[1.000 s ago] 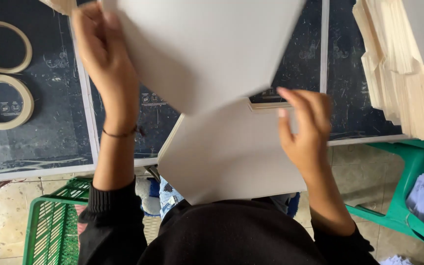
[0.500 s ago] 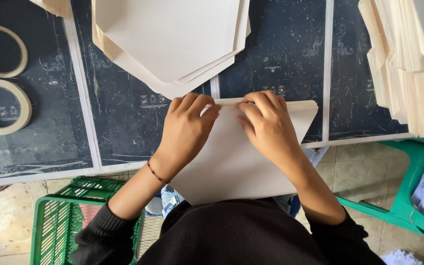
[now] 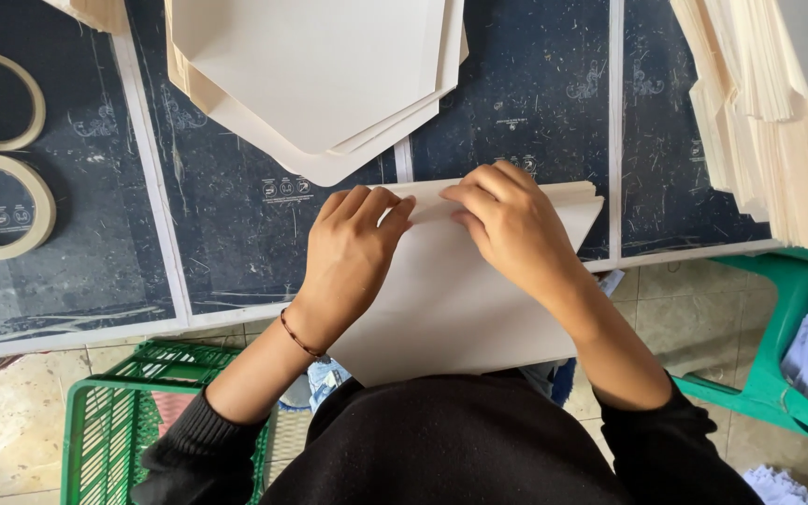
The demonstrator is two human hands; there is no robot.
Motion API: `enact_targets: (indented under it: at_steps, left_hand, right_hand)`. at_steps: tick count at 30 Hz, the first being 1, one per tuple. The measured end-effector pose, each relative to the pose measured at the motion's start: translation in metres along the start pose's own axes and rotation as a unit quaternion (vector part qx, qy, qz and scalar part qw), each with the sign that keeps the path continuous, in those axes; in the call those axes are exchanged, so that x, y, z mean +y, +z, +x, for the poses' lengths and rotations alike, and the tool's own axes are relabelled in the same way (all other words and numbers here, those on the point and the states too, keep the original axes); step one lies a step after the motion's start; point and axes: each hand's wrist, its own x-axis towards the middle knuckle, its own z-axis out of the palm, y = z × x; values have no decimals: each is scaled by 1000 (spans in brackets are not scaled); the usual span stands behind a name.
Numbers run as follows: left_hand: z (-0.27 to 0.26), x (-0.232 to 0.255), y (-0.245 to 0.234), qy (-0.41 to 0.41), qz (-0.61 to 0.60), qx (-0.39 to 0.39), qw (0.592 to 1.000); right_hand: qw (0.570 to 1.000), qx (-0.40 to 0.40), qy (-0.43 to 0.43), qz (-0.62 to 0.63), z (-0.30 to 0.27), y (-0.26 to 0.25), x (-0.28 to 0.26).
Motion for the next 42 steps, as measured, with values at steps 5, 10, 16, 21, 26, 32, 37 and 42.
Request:
enact_targets:
  at_steps: [5,10,16,21,26,32,37,42]
  left_hand:
    - [6,-5,-4,2,-12,-11,1000]
    - [-3,-10,20,32,30,-8,999]
    - [-19,-2,31,109,106,71,986]
    - [-42,31,22,74,252,72,962]
    - [-65,59,28,10,234,27,972]
    - [-63,52,25,0,190,38,981]
    - [-43,12,52,-4,116,63,991]
    - [-16,-3,27,-2,-44,29,999]
  right_hand:
    - [999,-3,-29,-38,8,2,1]
    - [996,5,-54,-76,7,21,5]
    - [974,110,-131,-147,-10,49,-11]
    - [922,217,-96,-305,-22,51,-45]
    - [914,208,-46,-346,-29,40,-78]
    - [927,183,-24,-327,-37,41,-77]
    - [953,195,-19,-231,-43,34,-66]
    - [970,230,-50,-56,-50,1,-72]
